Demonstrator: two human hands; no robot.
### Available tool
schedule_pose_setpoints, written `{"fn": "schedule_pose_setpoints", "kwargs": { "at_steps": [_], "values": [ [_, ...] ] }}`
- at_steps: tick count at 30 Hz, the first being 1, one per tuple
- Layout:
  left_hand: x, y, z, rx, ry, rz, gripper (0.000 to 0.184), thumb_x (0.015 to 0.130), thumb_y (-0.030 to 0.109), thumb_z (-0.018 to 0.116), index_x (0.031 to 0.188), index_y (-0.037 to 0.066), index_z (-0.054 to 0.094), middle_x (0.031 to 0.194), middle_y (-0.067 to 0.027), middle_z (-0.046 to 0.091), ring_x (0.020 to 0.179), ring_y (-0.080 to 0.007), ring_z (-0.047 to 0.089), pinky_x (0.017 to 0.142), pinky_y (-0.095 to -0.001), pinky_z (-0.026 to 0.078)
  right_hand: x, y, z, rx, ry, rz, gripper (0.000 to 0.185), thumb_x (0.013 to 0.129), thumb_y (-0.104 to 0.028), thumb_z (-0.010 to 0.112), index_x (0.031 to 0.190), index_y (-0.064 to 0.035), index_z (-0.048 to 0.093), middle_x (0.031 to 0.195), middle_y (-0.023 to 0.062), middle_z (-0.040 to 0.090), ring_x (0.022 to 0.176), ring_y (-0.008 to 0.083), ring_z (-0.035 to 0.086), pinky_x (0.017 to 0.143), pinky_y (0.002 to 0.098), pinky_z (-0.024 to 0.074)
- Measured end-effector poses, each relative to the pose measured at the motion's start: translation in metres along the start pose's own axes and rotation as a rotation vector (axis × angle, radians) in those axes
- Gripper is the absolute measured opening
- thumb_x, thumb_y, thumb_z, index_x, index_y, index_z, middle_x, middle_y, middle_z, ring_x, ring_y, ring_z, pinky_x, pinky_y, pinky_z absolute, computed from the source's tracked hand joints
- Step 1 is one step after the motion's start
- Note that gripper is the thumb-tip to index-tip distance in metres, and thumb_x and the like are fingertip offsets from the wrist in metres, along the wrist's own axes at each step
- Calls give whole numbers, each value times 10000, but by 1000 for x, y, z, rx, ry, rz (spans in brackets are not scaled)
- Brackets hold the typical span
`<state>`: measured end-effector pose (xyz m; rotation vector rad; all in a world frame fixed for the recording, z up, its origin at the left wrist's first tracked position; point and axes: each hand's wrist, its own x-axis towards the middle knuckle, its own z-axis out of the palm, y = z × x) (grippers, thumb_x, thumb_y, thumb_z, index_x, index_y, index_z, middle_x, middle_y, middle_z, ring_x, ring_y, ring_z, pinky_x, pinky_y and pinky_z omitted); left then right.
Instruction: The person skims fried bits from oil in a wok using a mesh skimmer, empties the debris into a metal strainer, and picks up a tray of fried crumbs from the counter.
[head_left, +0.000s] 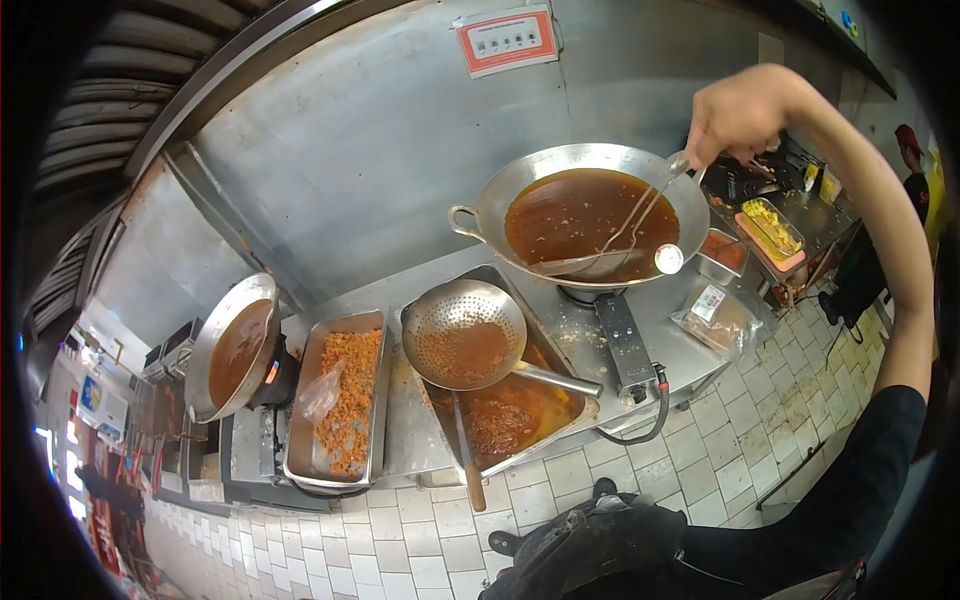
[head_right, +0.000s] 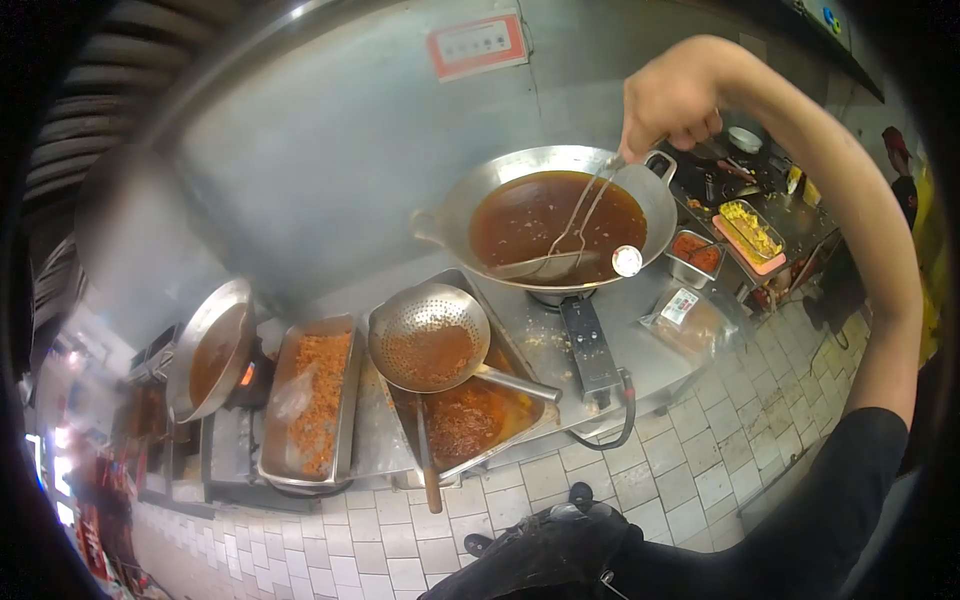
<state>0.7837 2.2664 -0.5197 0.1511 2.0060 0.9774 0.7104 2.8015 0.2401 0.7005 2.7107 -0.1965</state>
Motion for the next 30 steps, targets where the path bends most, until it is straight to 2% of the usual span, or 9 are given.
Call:
{"fn": "schedule_pose_setpoints", "kwargs": {
  "at_steps": [2, 5, 8, 14, 15, 19, 22, 28, 30],
  "values": [
    [-4, 1, 4, -16, 10, -11, 342, 795, 166, 538, 1098, 9, 512, 1033, -117, 577, 917, -227, 579, 702, -331, 485, 31, 11, -17, 55, -237, 60, 255, 798, -269, 544, 665, -54, 573, 427, 15, 381, 324, 82, 305, 287, 235, 219],
    [-9, -3, 10, -33, 19, -24, 334, 801, 159, 533, 1099, 10, 510, 1016, -115, 582, 908, -229, 582, 690, -335, 485, 76, 14, -21, -1, -510, 140, 353, 851, -364, 466, 631, -91, 421, 426, -25, 272, 321, 59, 223, 293, 200, 154],
    [-14, -12, 11, -46, 31, -31, 326, 806, 152, 528, 1099, 11, 508, 999, -113, 588, 899, -231, 584, 678, -339, 485, 109, 9, 2, -101, -570, 218, 396, 863, -398, 439, 623, -92, 366, 436, -25, 252, 329, 66, 214, 300, 211, 170],
    [-31, -30, 12, -62, 39, -52, 311, 816, 138, 518, 1101, 13, 503, 965, -109, 599, 882, -234, 589, 654, -348, 486, 138, 7, 51, -118, -194, 102, 396, 841, -351, 489, 578, -74, 385, 486, 32, 362, 351, 120, 307, 307, 268, 217],
    [-33, -31, 10, -63, 39, -59, 309, 818, 135, 516, 1101, 13, 503, 959, -108, 601, 879, -235, 590, 650, -350, 486, 147, 11, 58, -129, -130, 108, 440, 800, -389, 534, 630, 17, 523, 533, 80, 485, 405, 178, 441, 369, 303, 372],
    [-34, -30, -1, -78, 64, -82, 299, 825, 126, 510, 1102, 14, 500, 937, -106, 608, 868, -238, 593, 634, -355, 486, 151, 16, 84, -59, 27, 79, 441, 806, -371, 523, 650, 39, 575, 565, 133, 563, 469, 216, 555, 413, 337, 411],
    [-32, -19, -8, -85, 94, -92, 292, 831, 118, 505, 1103, 15, 498, 920, -104, 613, 859, -239, 595, 622, -360, 486, 168, 30, 109, -70, 119, -14, 428, 810, -342, 516, 690, 63, 586, 599, 171, 578, 497, 254, 577, 452, 350, 436],
    [-26, 11, -13, -105, 121, -175, 302, 839, 135, 505, 1112, 7, 483, 907, -108, 618, 847, -236, 598, 609, -363, 484, 205, 34, 160, 60, 377, -58, 357, 823, -252, 474, 783, 77, 604, 790, 260, 595, 784, 368, 593, 711, 418, 468],
    [-21, 2, -9, -103, 81, -38, 293, 826, 146, 522, 1085, 11, 508, 931, -105, 614, 855, -239, 598, 635, -358, 488, 214, 33, 175, 111, 460, -71, 318, 808, -213, 482, 803, 82, 603, 831, 269, 593, 816, 367, 593, 742, 418, 473]
  ]
}}
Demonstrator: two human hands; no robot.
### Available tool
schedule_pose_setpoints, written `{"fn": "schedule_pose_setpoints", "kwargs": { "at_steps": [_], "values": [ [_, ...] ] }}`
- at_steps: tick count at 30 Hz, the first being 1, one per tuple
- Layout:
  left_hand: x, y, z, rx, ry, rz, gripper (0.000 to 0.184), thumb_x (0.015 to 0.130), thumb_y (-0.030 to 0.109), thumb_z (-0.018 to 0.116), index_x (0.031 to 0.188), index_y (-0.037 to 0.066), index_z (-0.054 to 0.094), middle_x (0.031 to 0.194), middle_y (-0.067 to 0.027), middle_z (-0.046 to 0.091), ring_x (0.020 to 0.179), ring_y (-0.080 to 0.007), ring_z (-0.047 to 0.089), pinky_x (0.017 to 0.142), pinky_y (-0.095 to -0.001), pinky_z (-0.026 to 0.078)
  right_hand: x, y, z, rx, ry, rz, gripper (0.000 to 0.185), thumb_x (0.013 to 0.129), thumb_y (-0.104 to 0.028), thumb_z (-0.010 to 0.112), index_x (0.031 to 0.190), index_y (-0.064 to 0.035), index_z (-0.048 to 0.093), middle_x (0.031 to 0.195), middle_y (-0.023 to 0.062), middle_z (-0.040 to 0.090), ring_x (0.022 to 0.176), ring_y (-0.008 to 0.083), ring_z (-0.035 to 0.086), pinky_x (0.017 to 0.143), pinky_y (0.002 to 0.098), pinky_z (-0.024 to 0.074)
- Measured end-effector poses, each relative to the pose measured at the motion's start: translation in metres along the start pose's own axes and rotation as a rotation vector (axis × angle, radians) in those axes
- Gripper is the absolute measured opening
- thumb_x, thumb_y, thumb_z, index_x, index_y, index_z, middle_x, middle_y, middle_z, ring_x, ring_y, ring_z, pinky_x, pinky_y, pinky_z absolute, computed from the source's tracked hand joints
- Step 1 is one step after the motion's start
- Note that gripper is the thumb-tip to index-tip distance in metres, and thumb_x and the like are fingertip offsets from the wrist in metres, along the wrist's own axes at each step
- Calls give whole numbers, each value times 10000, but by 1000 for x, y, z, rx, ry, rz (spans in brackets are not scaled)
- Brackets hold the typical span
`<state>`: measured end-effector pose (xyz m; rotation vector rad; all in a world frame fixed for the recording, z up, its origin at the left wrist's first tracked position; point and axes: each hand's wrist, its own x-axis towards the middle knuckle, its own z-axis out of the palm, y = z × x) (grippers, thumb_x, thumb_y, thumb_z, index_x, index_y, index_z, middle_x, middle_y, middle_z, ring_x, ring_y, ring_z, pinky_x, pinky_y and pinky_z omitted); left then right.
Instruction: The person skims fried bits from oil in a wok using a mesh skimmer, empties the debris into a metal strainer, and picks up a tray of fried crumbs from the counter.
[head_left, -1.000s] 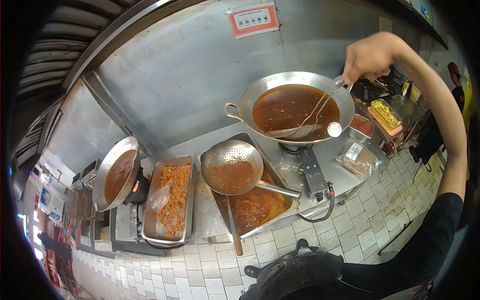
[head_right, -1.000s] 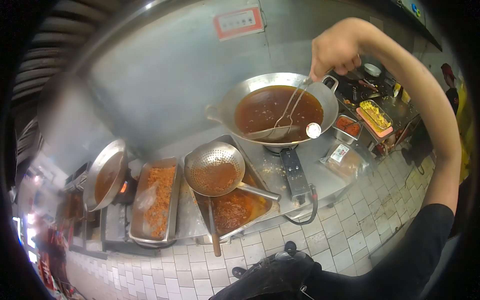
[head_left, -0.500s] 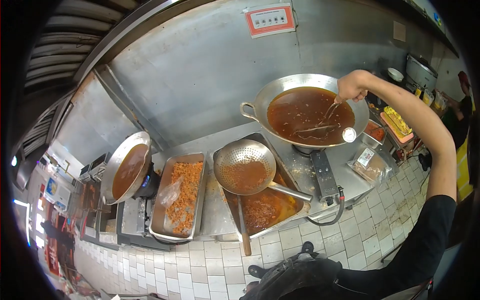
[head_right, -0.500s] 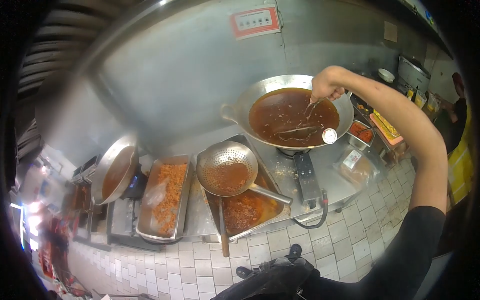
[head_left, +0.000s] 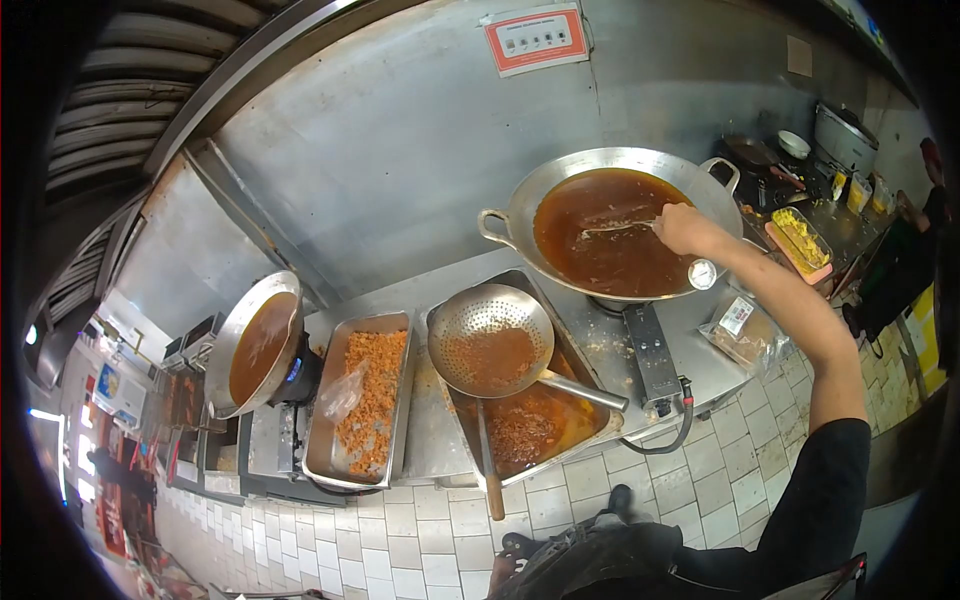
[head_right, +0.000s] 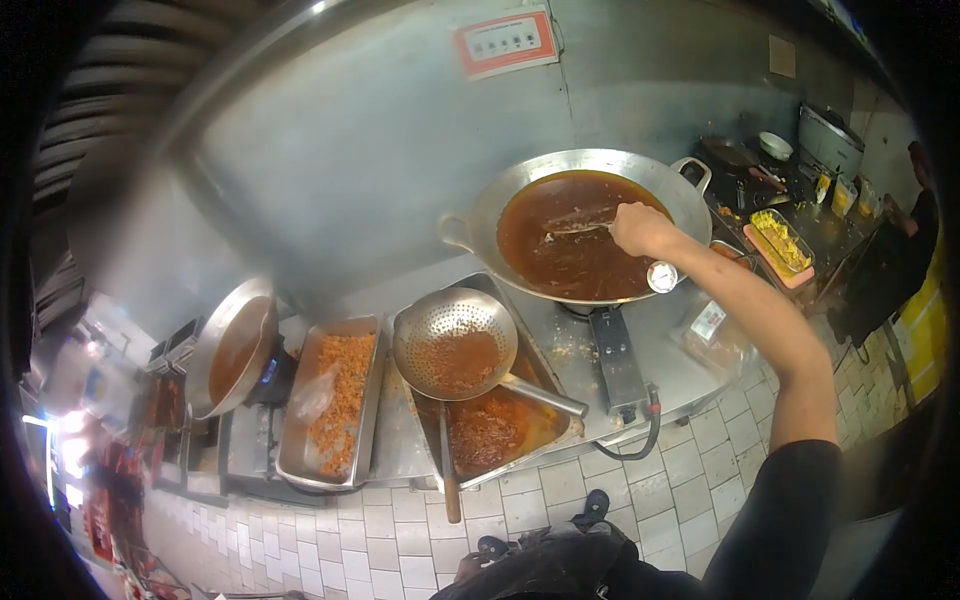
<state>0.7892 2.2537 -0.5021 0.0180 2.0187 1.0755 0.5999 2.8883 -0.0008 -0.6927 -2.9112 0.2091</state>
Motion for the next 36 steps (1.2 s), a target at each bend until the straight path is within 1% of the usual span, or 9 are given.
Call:
{"fn": "schedule_pose_setpoints", "kwargs": {
  "at_steps": [4, 10, 19, 22, 30, 31, 34, 35, 36],
  "values": [
    [-2, 4, 7, -85, -27, -111, 284, 799, 149, 540, 1058, 34, 556, 996, -94, 603, 884, -232, 592, 727, -339, 482, -3, 3, 20, 30, 122, -59, 300, 817, -202, 462, 805, 65, 598, 816, 267, 591, 807, 391, 585, 743, 447, 469],
    [19, -64, 9, 396, -78, 332, 360, 741, 159, 599, 1084, 53, 572, 1072, -104, 571, 1009, -188, 542, 843, -255, 429, -2, 8, 28, 29, 313, -107, 256, 827, -191, 459, 812, 28, 593, 736, 219, 600, 713, 379, 590, 673, 456, 475],
    [-7, -25, 8, -214, 43, -337, 364, 719, 176, 621, 1060, 53, 585, 1071, -89, 572, 1012, -190, 541, 853, -232, 418, -17, 9, 21, 66, 438, -91, 281, 837, -217, 483, 946, 23, 581, 751, 207, 606, 712, 364, 590, 677, 438, 471],
    [8, -77, 12, -32, 22, 135, 331, 741, 178, 604, 1051, 62, 590, 1010, -76, 599, 947, -199, 570, 808, -259, 441, -31, -1, 8, 95, 490, -59, 294, 836, -235, 498, 901, 38, 587, 745, 222, 600, 702, 373, 586, 668, 443, 468],
    [7, -55, -4, 162, -12, 118, 258, 757, 180, 606, 986, 62, 606, 924, -63, 616, 859, -169, 581, 739, -261, 456, -75, -31, -67, 134, 678, 67, 399, 805, -306, 560, 655, 63, 568, 656, 272, 555, 662, 425, 557, 610, 465, 452],
    [10, -55, -7, 180, -13, 130, 249, 759, 181, 606, 978, 62, 608, 914, -61, 618, 848, -166, 583, 730, -262, 457, -73, -24, -67, 79, 724, -7, 358, 810, -307, 565, 703, 34, 550, 592, 194, 569, 566, 332, 580, 489, 393, 451],
    [15, -61, -16, 262, -19, 186, 224, 765, 182, 607, 954, 62, 615, 882, -56, 625, 815, -155, 587, 704, -263, 463, -87, -23, -74, 1007, 257, 169, 310, 810, -319, 578, 817, -18, 506, 559, 54, 534, 486, 162, 542, 379, 266, 382],
    [17, -63, -19, 293, -17, 214, 216, 767, 182, 607, 946, 62, 617, 871, -54, 627, 804, -151, 588, 695, -263, 465, -101, -31, -74, 1300, 117, 163, 227, 840, -263, 548, 904, -66, 453, 569, -37, 435, 449, 39, 416, 344, 167, 276],
    [18, -66, -21, 293, 1, 249, 208, 769, 182, 607, 938, 62, 619, 860, -53, 629, 793, -147, 590, 687, -263, 467, -109, -28, -69, 1490, -37, 202, 194, 849, -238, 529, 912, -70, 457, 567, -35, 425, 439, 41, 396, 341, 168, 271]
  ]
}}
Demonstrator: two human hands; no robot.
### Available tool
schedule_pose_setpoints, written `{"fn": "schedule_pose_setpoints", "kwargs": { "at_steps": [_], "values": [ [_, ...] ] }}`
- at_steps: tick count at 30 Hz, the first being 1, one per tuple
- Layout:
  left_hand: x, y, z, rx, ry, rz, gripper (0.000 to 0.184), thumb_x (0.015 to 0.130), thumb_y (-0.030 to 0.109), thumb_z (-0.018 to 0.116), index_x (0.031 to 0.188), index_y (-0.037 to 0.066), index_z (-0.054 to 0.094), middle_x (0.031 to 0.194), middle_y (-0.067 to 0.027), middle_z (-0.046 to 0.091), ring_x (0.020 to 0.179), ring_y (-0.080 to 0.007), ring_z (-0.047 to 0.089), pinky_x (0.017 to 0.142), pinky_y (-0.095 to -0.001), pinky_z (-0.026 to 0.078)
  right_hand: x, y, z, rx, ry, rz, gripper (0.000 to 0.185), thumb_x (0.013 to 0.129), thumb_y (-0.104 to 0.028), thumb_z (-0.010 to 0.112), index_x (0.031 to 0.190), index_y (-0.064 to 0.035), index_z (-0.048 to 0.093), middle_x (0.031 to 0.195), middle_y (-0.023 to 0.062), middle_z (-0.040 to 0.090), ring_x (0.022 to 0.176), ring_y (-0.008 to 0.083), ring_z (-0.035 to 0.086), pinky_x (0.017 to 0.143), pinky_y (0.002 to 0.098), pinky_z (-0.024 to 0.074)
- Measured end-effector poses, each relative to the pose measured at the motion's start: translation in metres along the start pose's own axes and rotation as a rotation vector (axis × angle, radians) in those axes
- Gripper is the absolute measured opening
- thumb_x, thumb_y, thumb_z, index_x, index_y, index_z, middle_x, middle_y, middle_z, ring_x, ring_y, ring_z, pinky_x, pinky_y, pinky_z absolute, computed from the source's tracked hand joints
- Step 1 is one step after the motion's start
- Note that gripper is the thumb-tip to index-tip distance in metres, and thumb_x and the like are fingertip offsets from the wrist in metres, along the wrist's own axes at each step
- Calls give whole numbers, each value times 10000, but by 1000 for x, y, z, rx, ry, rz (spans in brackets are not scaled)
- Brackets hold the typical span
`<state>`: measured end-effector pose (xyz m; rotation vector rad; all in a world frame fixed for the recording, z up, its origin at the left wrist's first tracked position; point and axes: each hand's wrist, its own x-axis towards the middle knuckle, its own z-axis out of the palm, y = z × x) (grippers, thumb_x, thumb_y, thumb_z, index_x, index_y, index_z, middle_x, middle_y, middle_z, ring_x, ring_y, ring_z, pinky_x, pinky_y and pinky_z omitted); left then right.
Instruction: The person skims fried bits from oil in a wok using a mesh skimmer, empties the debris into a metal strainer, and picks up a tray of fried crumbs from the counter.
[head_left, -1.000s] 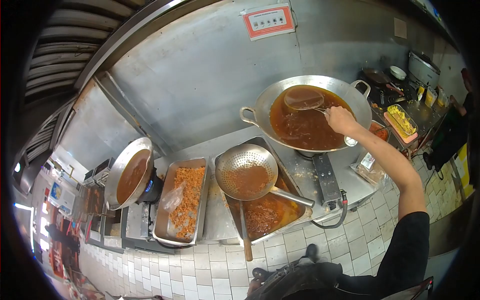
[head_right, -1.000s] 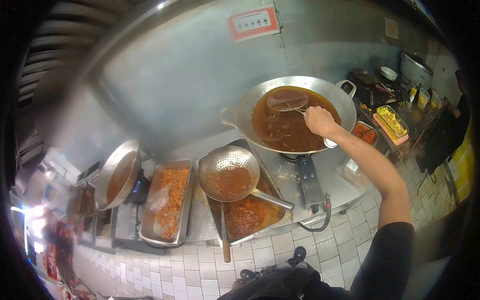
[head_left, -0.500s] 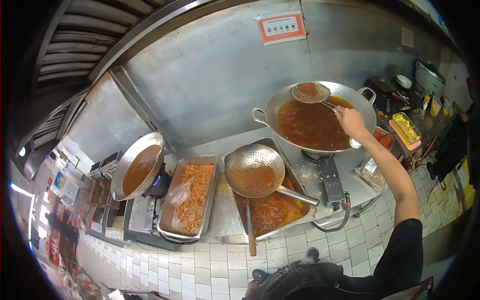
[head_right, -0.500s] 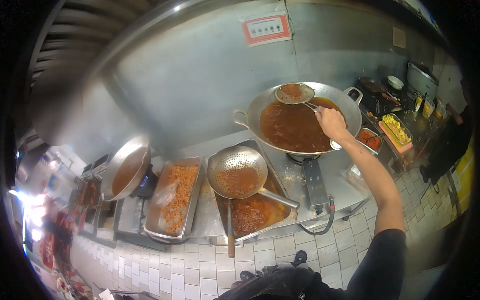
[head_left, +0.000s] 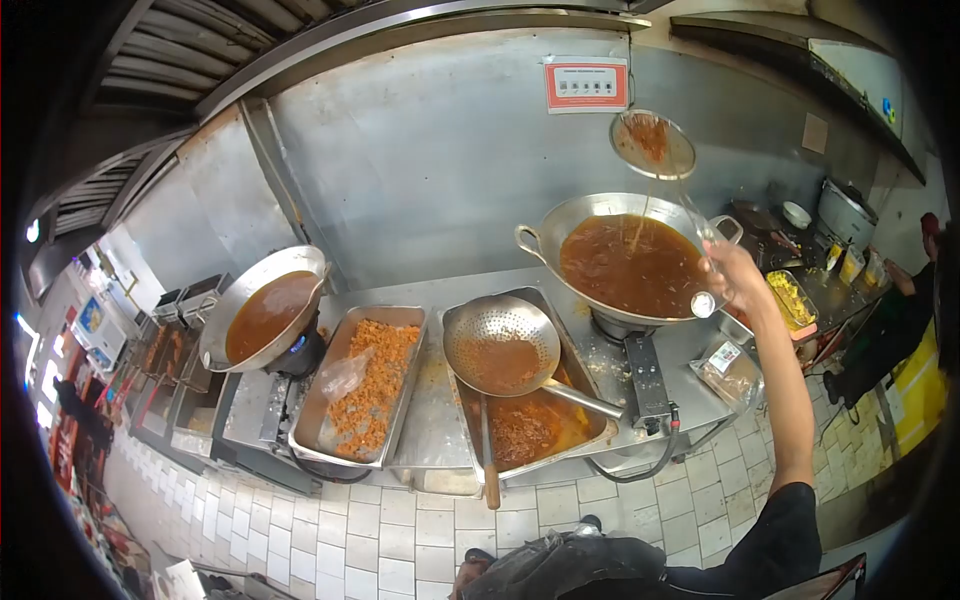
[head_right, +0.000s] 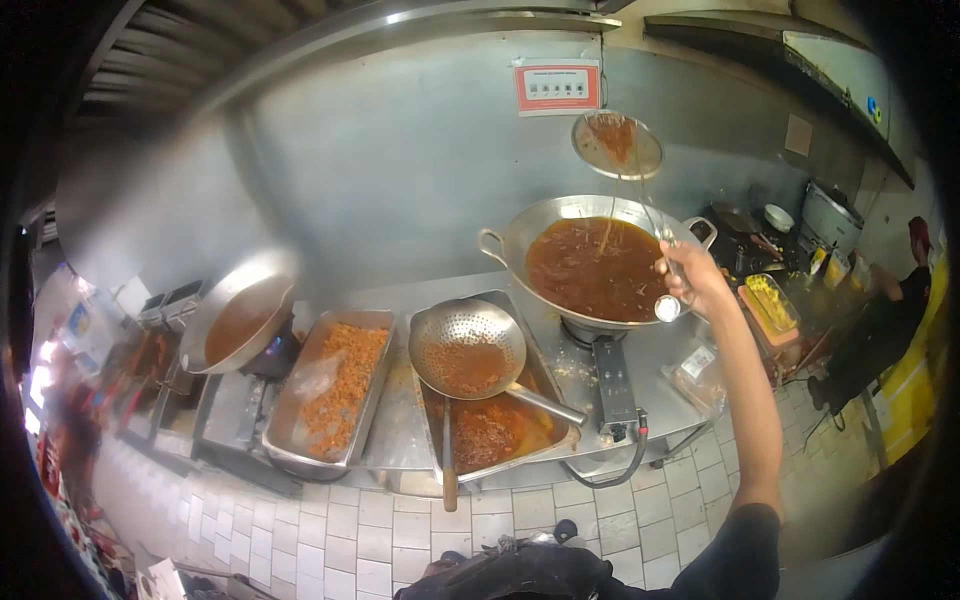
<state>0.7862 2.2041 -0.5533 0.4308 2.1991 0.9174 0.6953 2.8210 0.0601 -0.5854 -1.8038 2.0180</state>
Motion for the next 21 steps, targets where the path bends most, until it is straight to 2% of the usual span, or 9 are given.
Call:
{"fn": "schedule_pose_setpoints", "kwargs": {
  "at_steps": [3, 6, 8, 9, 10, 14, 15, 18, 21],
  "values": [
    [0, 0, 1, -347, 114, 69, 147, 778, 164, 593, 857, 50, 642, 795, -64, 644, 726, -141, 596, 650, -259, 473, -16, 13, -8, 382, -229, 286, 98, 878, -121, 442, 936, -47, 470, 578, -30, 383, 418, 33, 318, 332, 161, 246],
    [-7, 17, -4, -141, 123, -168, 127, 764, 170, 606, 811, 66, 663, 783, -72, 654, 740, -136, 605, 660, -250, 478, -11, 10, -32, 626, -227, 456, 132, 878, -117, 440, 921, 1, 479, 592, -30, 393, 405, 23, 310, 316, 158, 235],
    [-33, 72, -36, -224, 66, -412, 119, 766, 199, 603, 765, 111, 684, 776, -55, 658, 770, -115, 613, 679, -242, 483, -24, 21, -19, 374, -74, 349, 146, 873, -104, 441, 875, 33, 491, 572, -45, 383, 384, 10, 291, 299, 148, 221],
    [-9, 6, -9, -196, 26, -318, 180, 769, 240, 567, 891, 161, 674, 881, 12, 656, 840, -80, 603, 764, -243, 466, -37, 19, 5, 255, 19, 216, 136, 871, -109, 445, 859, 11, 508, 529, -63, 364, 357, 5, 273, 281, 150, 213],
    [0, -33, 4, -10, -102, -108, 324, 778, 327, 508, 1046, 177, 612, 1036, 69, 611, 977, -73, 554, 904, -243, 380, -41, 20, 0, 116, -132, 137, 134, 876, -131, 452, 866, -16, 519, 513, -73, 364, 352, 6, 275, 280, 151, 211],
    [-8, -31, -4, 519, -308, -31, 468, 760, 408, 489, 1192, 230, 502, 1216, 65, 501, 1183, -101, 398, 1051, -238, 140, -70, 3, 36, 160, 22, 79, 153, 897, -191, 438, 901, -58, 512, 498, -67, 305, 341, 14, 235, 271, 156, 189],
    [-11, -40, -1, 512, -186, -1, 424, 745, 393, 518, 1146, 259, 545, 1200, 47, 516, 1173, -139, 416, 1055, -248, 137, -72, 7, 42, 216, 21, 84, 165, 895, -208, 443, 901, -60, 516, 495, -64, 307, 335, 16, 238, 269, 159, 192],
    [-4, -90, 22, 20, 61, -197, 299, 727, 307, 571, 992, 190, 647, 1059, -32, 603, 1031, -232, 538, 899, -310, 397, -59, 33, 36, 312, -53, 188, 225, 878, -274, 469, 942, -60, 495, 499, -52, 336, 325, 36, 252, 262, 168, 189],
    [-14, -94, 7, -207, 152, -355, 268, 732, 294, 573, 927, 133, 661, 970, -89, 631, 916, -233, 592, 763, -317, 469, -43, 54, 26, 355, -120, 317, 196, 888, -225, 452, 838, -41, 497, 486, -61, 320, 332, 18, 240, 261, 157, 172]
  ]
}}
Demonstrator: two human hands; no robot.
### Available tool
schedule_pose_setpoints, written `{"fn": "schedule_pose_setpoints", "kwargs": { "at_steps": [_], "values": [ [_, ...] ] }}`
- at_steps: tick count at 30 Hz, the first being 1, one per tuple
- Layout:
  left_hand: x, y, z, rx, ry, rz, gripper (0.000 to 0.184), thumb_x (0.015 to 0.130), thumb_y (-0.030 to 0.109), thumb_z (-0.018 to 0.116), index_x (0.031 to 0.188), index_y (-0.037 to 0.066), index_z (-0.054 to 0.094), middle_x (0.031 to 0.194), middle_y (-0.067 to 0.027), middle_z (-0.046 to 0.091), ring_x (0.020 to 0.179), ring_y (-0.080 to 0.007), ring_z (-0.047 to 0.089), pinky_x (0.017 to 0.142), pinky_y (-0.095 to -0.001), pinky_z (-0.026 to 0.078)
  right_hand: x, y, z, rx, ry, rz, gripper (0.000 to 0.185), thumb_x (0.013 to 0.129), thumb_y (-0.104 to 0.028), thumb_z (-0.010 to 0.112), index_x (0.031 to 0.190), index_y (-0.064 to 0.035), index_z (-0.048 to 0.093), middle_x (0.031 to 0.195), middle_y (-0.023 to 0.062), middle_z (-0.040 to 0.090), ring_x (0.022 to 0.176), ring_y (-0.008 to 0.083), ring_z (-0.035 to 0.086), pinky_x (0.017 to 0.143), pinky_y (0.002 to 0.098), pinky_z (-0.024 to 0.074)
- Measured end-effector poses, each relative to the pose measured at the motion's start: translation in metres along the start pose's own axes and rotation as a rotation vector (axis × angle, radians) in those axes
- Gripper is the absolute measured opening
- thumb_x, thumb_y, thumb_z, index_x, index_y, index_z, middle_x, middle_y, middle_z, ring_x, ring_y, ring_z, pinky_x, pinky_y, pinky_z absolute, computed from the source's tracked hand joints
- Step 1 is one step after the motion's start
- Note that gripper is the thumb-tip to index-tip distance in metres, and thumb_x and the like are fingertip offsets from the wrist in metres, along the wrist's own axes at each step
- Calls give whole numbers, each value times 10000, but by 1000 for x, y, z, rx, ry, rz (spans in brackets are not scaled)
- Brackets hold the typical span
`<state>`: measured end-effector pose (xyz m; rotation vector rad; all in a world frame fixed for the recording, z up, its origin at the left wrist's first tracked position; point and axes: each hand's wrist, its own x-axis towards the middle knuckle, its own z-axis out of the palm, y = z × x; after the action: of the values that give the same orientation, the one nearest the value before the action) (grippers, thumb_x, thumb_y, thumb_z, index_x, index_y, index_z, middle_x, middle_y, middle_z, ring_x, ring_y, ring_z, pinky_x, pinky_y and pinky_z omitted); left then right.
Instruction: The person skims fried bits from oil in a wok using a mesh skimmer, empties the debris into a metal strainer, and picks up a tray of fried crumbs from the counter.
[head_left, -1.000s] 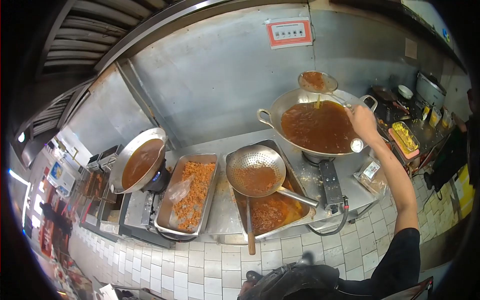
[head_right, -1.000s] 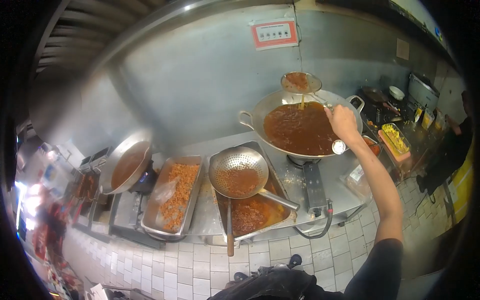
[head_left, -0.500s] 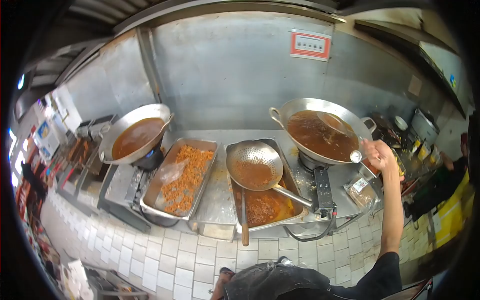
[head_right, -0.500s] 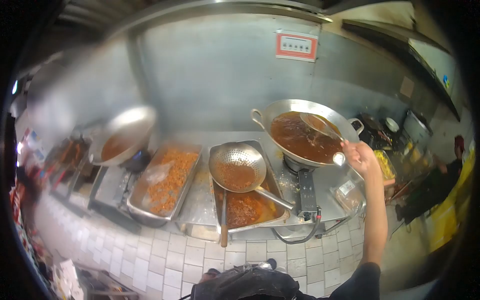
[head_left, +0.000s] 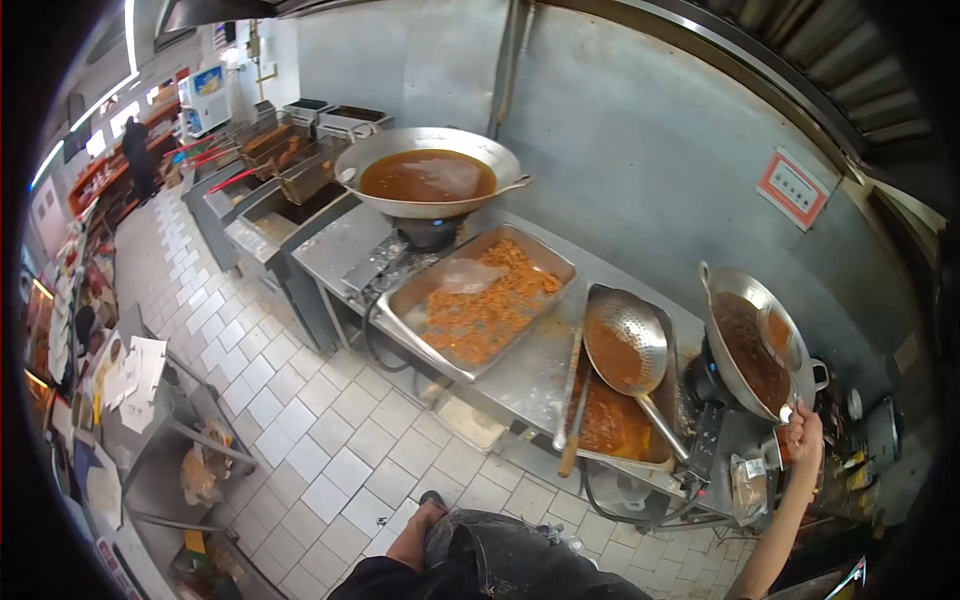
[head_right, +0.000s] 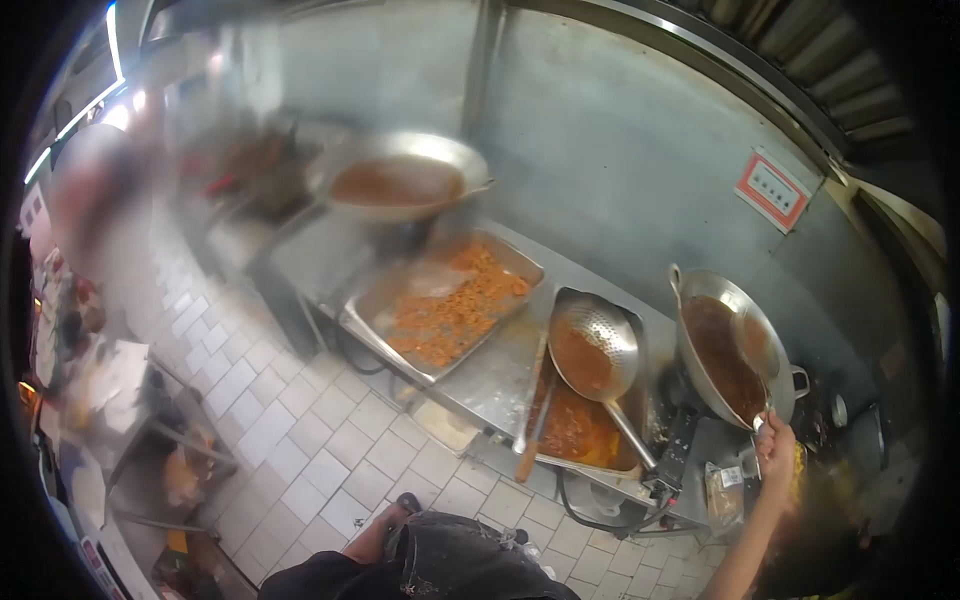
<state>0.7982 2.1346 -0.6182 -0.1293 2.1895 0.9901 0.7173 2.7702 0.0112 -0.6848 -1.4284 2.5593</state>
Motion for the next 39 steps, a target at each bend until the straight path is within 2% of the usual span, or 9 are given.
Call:
{"fn": "schedule_pose_setpoints", "kwargs": {
  "at_steps": [7, 9, 11, 14, 17, 21, 28, 35, 39],
  "values": [
    [-62, 3, -81, -179, -53, -298, 263, 721, 293, 554, 887, 117, 656, 774, -81, 636, 727, -199, 596, 614, -320, 471, -46, 27, 90, -478, 235, -455, 241, 839, -294, 512, 896, -59, 509, 507, -60, 342, 355, 19, 280, 305, 163, 192],
    [-36, -85, -76, 131, -64, 85, 236, 721, 287, 552, 841, 106, 644, 768, -103, 631, 690, -249, 601, 575, -350, 478, -49, 33, 113, -436, 212, -599, 295, 835, -333, 516, 944, -59, 504, 503, -58, 323, 362, 24, 274, 315, 174, 196],
    [-57, -80, -96, 592, -130, 149, 219, 701, 226, 535, 858, 107, 631, 802, -110, 626, 718, -271, 601, 588, -356, 482, -51, 37, 125, -353, 214, -527, 283, 839, -348, 507, 969, -97, 502, 517, -52, 326, 365, 31, 272, 318, 183, 206],
    [-76, -71, -105, -78, 8, -308, 206, 690, 209, 533, 828, 89, 630, 799, -114, 624, 733, -268, 602, 600, -351, 482, -29, 54, 114, -216, 198, -470, 250, 863, -330, 487, 954, -98, 500, 498, -53, 323, 326, 34, 255, 277, 176, 199],
    [-72, -91, -98, -37, 15, -38, 230, 716, 256, 527, 767, 58, 631, 740, -130, 623, 683, -253, 605, 566, -353, 477, -19, 70, 105, -11, 57, -156, 126, 862, -223, 485, 820, -105, 500, 486, -62, 310, 315, 25, 226, 261, 164, 191],
    [-86, -62, -96, -320, 79, -286, 268, 730, 293, 533, 741, 46, 634, 718, -133, 627, 650, -207, 607, 556, -338, 469, -9, 40, 83, 201, -109, 27, 251, 841, -76, 492, 641, -140, 356, 483, -85, 275, 332, 10, 202, 269, 165, 183],
    [-103, -48, -96, -148, 59, -173, 305, 681, 335, 603, 869, 104, 669, 799, -115, 645, 740, -215, 611, 669, -331, 477, -32, 55, 133, 18, -21, -307, 217, 851, -88, 481, 664, -121, 374, 503, -71, 268, 351, 12, 215, 275, 170, 183],
    [-84, -60, -111, -230, 9, -281, 262, 722, 243, 553, 901, 78, 650, 770, -71, 640, 623, -154, 602, 494, -313, 470, -10, 60, 105, 49, 13, -60, 280, 831, -28, 467, 593, -128, 358, 473, -68, 283, 352, 34, 256, 296, 182, 202],
    [-50, -106, -108, 5, -86, -1, 284, 709, 218, 556, 940, 72, 631, 844, -61, 648, 727, -171, 613, 600, -311, 492, -27, 52, 116, -93, -28, 2, 208, 801, -42, 504, 632, -111, 406, 478, -85, 294, 349, 16, 252, 277, 171, 202]
  ]
}}
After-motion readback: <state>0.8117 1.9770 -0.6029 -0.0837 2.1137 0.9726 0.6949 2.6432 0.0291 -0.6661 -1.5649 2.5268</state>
